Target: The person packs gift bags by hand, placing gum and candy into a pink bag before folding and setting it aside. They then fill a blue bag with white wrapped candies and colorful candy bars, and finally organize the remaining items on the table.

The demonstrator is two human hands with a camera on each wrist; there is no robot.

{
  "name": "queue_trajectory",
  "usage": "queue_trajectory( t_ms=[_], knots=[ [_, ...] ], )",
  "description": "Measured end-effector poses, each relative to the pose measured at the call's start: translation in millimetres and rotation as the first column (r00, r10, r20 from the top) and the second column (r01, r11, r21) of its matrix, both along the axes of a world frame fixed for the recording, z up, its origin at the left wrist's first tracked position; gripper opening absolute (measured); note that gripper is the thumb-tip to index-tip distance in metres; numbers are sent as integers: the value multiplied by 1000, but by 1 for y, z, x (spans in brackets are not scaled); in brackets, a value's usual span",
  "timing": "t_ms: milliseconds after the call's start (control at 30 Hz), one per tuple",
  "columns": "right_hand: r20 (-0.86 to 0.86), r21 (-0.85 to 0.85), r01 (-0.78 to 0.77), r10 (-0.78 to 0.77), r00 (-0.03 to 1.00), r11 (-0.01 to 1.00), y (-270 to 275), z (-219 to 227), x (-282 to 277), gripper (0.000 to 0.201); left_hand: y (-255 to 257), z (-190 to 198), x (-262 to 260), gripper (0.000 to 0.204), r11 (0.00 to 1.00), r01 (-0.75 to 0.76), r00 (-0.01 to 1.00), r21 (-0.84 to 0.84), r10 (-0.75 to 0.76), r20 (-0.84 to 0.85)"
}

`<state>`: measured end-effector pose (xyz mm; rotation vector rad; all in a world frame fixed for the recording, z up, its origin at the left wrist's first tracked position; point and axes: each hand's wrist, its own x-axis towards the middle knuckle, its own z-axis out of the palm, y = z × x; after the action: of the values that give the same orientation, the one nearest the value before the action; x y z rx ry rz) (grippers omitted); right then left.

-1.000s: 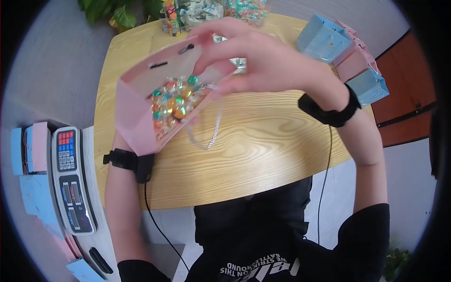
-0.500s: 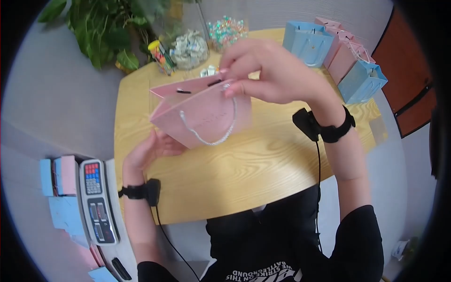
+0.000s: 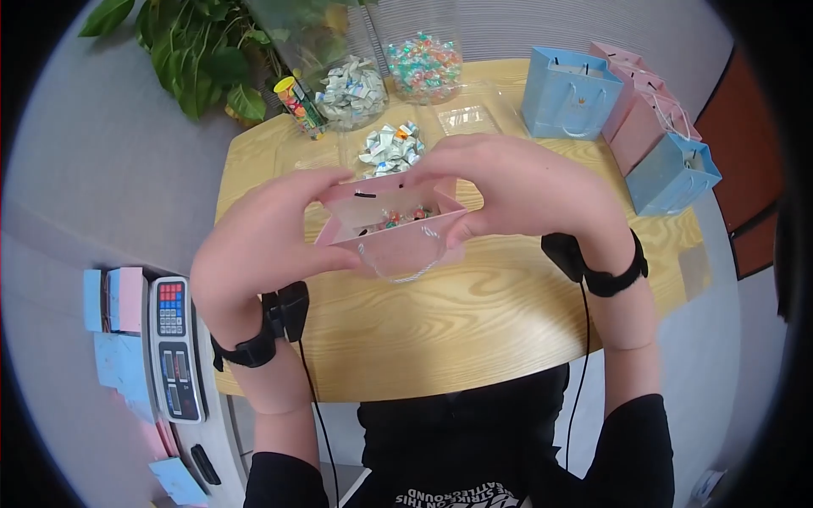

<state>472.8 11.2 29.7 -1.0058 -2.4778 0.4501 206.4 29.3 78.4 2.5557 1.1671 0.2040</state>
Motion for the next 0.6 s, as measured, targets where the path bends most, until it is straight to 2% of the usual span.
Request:
queue_trajectory(
  t_ms=[33,67,100,133,167,200,233,267,300,433,500,600],
  knots=[
    [-71,4,40,-39,997,999,-1,-1,-1,29,2,-2,3,73,1000,-5,1000,-4,5,8],
    [-140,2,80,-79,987,997,-2,-2,-2,32,4,-5,5,64,999,-49,999,-4,49,-10],
    [-130,-7,77,-77,989,997,-3,-2,-4,32,7,-8,6,54,996,-92,995,-6,91,-28],
    [-53,11,159,-158,986,987,-5,0,-6,26,11,-11,7,54,995,-94,995,-17,93,-20],
    [23,33,234,-235,972,972,-5,0,-9,21,15,-12,6,44,989,-113,994,-93,113,-5],
    [32,22,228,-229,973,973,-4,-2,-11,21,18,-14,5,34,977,-132,991,-168,135,7],
    [135,55,244,-249,959,968,-4,-3,-14,19,21,-14,5,34,974,-137,990,-182,142,12],
    [235,90,252,-266,935,964,-3,-5,-17,16,24,-14,9,27,986,-113,993,-126,106,-60],
    [246,79,241,-253,936,967,-3,-4,-18,16,25,-13,11,20,994,-84,988,-72,74,-133],
    [194,72,244,-253,948,967,-1,-5,-17,12,29,-17,7,15,980,-107,988,-166,87,-127],
    [186,78,239,-249,950,968,0,-7,-17,12,31,-30,3,16,995,78,995,62,-74,-65],
    [210,48,279,-283,936,959,1,-6,-18,12,27,-33,7,18,999,19,997,44,-15,-80]
  ],
)
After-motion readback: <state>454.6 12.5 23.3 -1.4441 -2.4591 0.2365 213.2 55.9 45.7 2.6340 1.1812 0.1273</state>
